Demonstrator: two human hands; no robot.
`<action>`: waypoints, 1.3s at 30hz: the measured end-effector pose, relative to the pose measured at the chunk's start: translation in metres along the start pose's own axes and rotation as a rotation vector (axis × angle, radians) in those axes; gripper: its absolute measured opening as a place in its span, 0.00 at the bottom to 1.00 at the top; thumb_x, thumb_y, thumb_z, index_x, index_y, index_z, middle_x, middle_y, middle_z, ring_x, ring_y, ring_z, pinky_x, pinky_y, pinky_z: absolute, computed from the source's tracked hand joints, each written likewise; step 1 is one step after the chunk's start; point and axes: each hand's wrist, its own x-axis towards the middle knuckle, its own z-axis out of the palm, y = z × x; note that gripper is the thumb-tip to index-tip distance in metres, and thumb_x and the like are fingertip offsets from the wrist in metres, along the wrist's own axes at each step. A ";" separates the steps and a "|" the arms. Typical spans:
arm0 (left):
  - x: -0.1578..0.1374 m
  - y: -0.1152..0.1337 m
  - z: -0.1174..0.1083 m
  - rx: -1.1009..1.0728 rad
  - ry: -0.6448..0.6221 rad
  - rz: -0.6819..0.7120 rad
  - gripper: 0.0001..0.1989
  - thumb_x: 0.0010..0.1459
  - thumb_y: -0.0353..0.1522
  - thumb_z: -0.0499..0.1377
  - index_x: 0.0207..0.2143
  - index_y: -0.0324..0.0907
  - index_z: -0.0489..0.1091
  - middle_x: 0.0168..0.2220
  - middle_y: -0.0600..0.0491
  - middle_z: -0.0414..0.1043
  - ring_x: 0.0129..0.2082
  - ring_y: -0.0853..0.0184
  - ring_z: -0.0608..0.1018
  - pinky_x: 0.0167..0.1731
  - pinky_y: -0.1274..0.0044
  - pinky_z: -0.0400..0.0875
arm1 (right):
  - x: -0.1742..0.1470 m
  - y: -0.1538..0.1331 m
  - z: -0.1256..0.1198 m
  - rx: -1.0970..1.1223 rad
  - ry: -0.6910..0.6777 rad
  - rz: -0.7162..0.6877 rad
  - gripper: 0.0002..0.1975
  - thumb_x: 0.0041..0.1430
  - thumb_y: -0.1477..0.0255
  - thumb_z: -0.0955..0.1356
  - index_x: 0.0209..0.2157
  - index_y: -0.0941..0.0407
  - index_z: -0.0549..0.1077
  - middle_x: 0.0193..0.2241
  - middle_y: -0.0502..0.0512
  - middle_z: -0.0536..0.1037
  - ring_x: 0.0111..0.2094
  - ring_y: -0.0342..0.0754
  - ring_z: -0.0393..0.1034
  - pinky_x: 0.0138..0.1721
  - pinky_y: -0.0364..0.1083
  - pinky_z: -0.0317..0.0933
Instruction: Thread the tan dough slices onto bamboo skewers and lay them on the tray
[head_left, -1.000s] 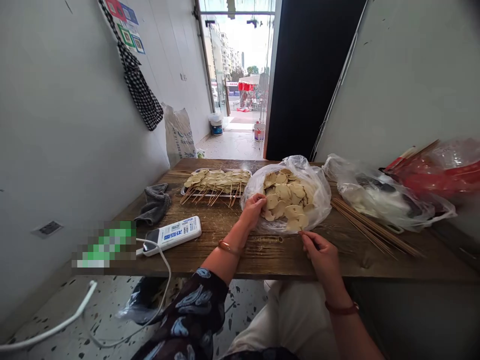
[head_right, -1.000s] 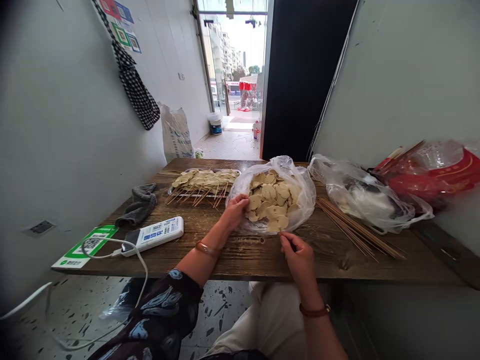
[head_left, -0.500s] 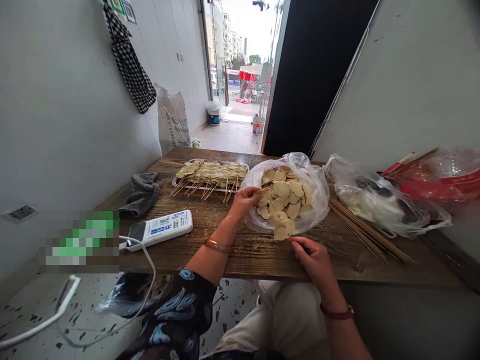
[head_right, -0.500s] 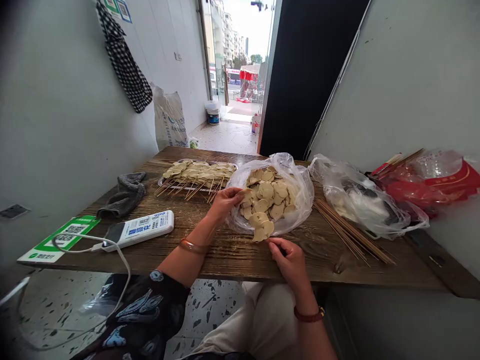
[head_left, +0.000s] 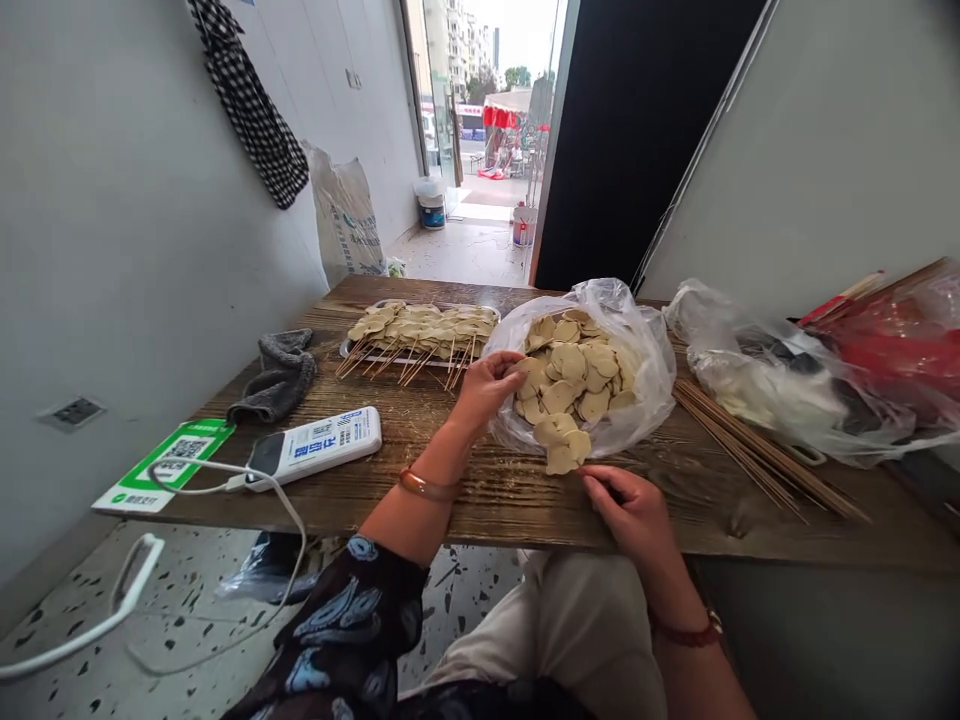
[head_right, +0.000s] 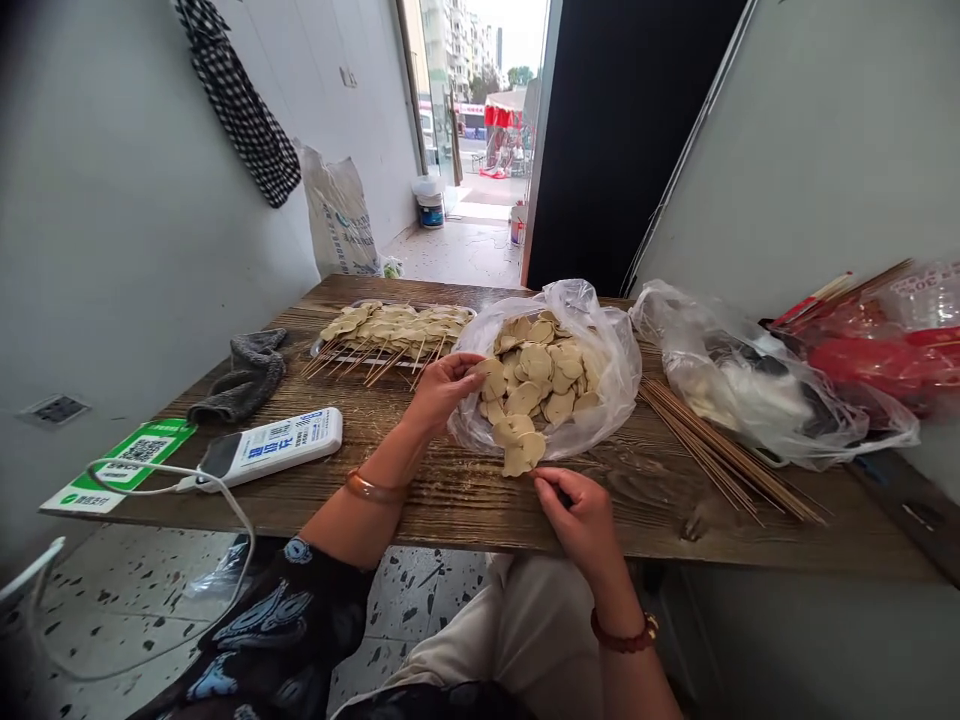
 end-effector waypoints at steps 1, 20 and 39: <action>0.000 0.001 0.000 0.009 0.003 0.004 0.17 0.40 0.31 0.67 0.36 0.36 0.73 0.31 0.52 0.75 0.29 0.73 0.73 0.28 0.82 0.66 | 0.000 -0.001 0.000 -0.003 -0.001 -0.011 0.12 0.59 0.64 0.66 0.35 0.54 0.81 0.31 0.55 0.82 0.31 0.50 0.76 0.35 0.47 0.69; 0.001 -0.005 -0.001 0.231 -0.022 0.134 0.12 0.45 0.29 0.64 0.35 0.38 0.75 0.31 0.53 0.76 0.30 0.71 0.73 0.31 0.80 0.67 | 0.001 -0.003 0.005 -0.057 0.023 -0.058 0.11 0.60 0.67 0.65 0.35 0.54 0.80 0.36 0.56 0.83 0.37 0.52 0.77 0.40 0.48 0.68; -0.005 0.002 0.005 -0.142 -0.045 -0.067 0.17 0.37 0.31 0.69 0.33 0.36 0.74 0.24 0.57 0.71 0.22 0.77 0.68 0.24 0.83 0.60 | -0.001 -0.005 0.003 -0.077 0.094 -0.082 0.11 0.59 0.67 0.66 0.35 0.55 0.80 0.34 0.55 0.83 0.33 0.50 0.77 0.36 0.47 0.69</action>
